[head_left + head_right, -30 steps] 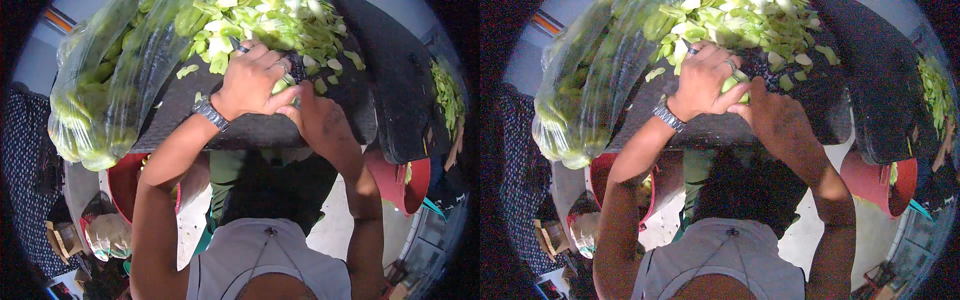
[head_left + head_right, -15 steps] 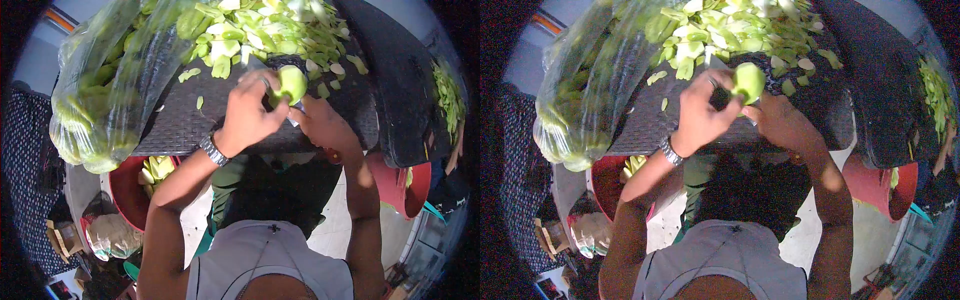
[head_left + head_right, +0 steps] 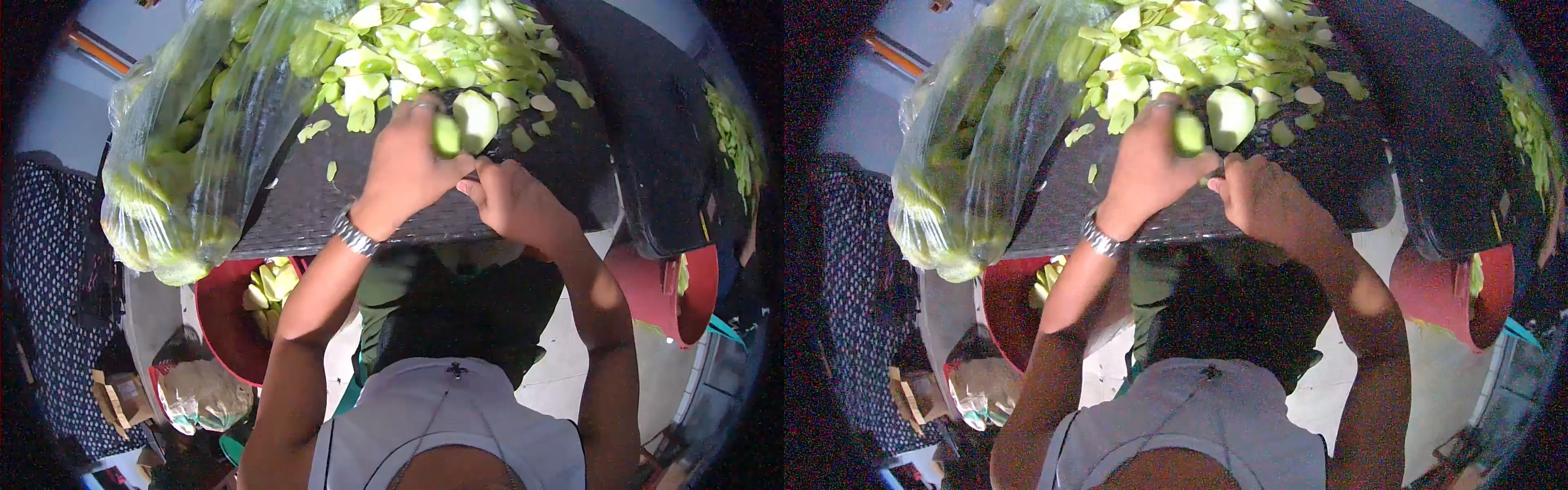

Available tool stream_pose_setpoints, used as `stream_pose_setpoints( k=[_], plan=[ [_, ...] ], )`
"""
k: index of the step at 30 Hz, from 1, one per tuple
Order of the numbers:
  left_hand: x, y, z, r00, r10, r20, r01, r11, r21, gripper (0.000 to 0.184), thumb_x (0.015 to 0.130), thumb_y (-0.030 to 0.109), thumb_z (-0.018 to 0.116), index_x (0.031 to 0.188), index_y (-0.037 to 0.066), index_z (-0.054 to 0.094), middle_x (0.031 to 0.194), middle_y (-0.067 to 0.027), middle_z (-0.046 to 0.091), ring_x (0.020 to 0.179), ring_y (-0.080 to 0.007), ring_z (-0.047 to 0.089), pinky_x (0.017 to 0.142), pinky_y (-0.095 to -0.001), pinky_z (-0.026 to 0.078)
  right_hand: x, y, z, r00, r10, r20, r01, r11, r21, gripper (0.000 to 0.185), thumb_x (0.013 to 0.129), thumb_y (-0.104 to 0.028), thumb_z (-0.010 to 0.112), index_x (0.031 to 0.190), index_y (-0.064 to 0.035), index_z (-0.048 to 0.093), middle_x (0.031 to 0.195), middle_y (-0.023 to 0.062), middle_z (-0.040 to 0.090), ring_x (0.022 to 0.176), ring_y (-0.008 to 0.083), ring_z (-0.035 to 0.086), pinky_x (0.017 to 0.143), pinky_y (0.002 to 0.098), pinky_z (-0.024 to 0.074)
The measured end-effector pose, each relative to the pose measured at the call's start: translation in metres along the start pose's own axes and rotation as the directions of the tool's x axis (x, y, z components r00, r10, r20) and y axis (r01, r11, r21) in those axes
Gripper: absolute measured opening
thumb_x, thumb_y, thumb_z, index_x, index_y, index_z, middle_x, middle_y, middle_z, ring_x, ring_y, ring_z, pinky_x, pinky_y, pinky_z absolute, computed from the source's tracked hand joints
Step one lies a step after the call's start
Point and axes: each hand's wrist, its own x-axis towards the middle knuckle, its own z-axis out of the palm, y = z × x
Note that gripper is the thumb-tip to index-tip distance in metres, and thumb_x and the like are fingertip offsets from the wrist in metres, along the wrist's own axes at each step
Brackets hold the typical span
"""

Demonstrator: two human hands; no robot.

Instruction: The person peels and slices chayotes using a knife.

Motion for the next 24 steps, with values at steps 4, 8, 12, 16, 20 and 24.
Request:
stream_pose_setpoints(
  k=[4, 8, 12, 16, 20, 24],
  plan=[
    [-0.031, -0.013, -0.022, 0.986, -0.163, -0.024, 0.149, 0.946, -0.288, 0.049, 0.07, 0.008, 0.082, 0.113, 0.004, 0.059, 0.091, -0.0169, 0.069, 0.086, -0.0322, 0.071, 0.08, -0.0378, 0.055, 0.019, 0.001, -0.031, 0.832, 0.341, 0.437, -0.492, 0.818, 0.298, 0.044, 0.099, -0.039, 0.057, 0.094, 0.0055, 0.061, 0.083, 0.0252, 0.067, 0.083, 0.0429, 0.068, 0.079, 0.0523, 0.0519],
    [-0.054, -0.025, -0.047, 0.978, -0.084, 0.189, 0.105, 0.99, -0.099, 0.049, 0.07, 0.005, 0.083, 0.113, 0.002, 0.06, 0.1, -0.0215, 0.068, 0.092, -0.0373, 0.069, 0.08, -0.0425, 0.054, 0.019, -0.001, -0.03, 0.706, 0.474, 0.526, -0.694, 0.615, 0.375, 0.034, 0.101, -0.036, 0.059, 0.094, -0.0028, 0.06, 0.062, 0.0022, 0.053, 0.044, 0.0114, 0.05, 0.042, 0.031, 0.041],
    [-0.045, -0.027, -0.052, 0.956, -0.089, 0.279, 0.113, 0.991, -0.071, 0.043, 0.076, 0.01, 0.083, 0.113, 0.002, 0.063, 0.094, -0.0153, 0.071, 0.086, -0.0254, 0.071, 0.074, -0.035, 0.053, 0.016, -0.006, -0.029, 0.757, 0.433, 0.49, -0.654, 0.489, 0.578, 0.031, 0.103, -0.032, 0.054, 0.103, -0.0023, 0.06, 0.066, 0.0079, 0.058, 0.051, 0.0185, 0.06, 0.048, 0.0363, 0.0469],
    [-0.039, -0.038, -0.035, 0.83, -0.282, 0.482, 0.553, 0.301, -0.777, 0.039, 0.087, 0.012, 0.073, 0.121, -0.001, 0.058, 0.109, -0.0181, 0.07, 0.097, -0.0282, 0.07, 0.077, -0.044, 0.061, 0.007, -0.015, -0.025, 0.816, 0.487, 0.311, -0.496, 0.316, 0.809, 0.024, 0.106, -0.028, 0.049, 0.114, -0.0057, 0.055, 0.067, 0.0031, 0.056, 0.045, 0.0121, 0.054, 0.042, 0.0295, 0.0438],
    [-0.031, -0.006, -0.024, 0.88, -0.158, 0.447, 0.335, -0.461, -0.822, 0.053, 0.098, 0.035, 0.053, 0.134, -0.003, 0.05, 0.128, -0.0265, 0.06, 0.103, -0.0381, 0.066, 0.079, -0.0468, 0.062, -0.006, -0.034, -0.045, 0.794, 0.522, 0.313, -0.483, 0.228, 0.845, 0.027, 0.107, -0.03, 0.05, 0.123, -0.0087, 0.053, 0.071, 0.0026, 0.057, 0.045, 0.0096, 0.051, 0.041, 0.0247, 0.0433],
    [-0.033, -0.015, 0.0, 0.874, -0.063, 0.482, 0.338, -0.635, -0.694, 0.055, 0.1, 0.044, 0.045, 0.131, 0.0, 0.054, 0.121, -0.0269, 0.065, 0.093, -0.0405, 0.069, 0.081, -0.0455, 0.06, -0.022, -0.042, -0.048, 0.766, 0.561, 0.314, -0.478, 0.171, 0.862, 0.031, 0.106, -0.028, 0.051, 0.132, -0.01, 0.051, 0.071, 0.0024, 0.057, 0.044, 0.0082, 0.05, 0.039, 0.022, 0.0407]
  ],
)
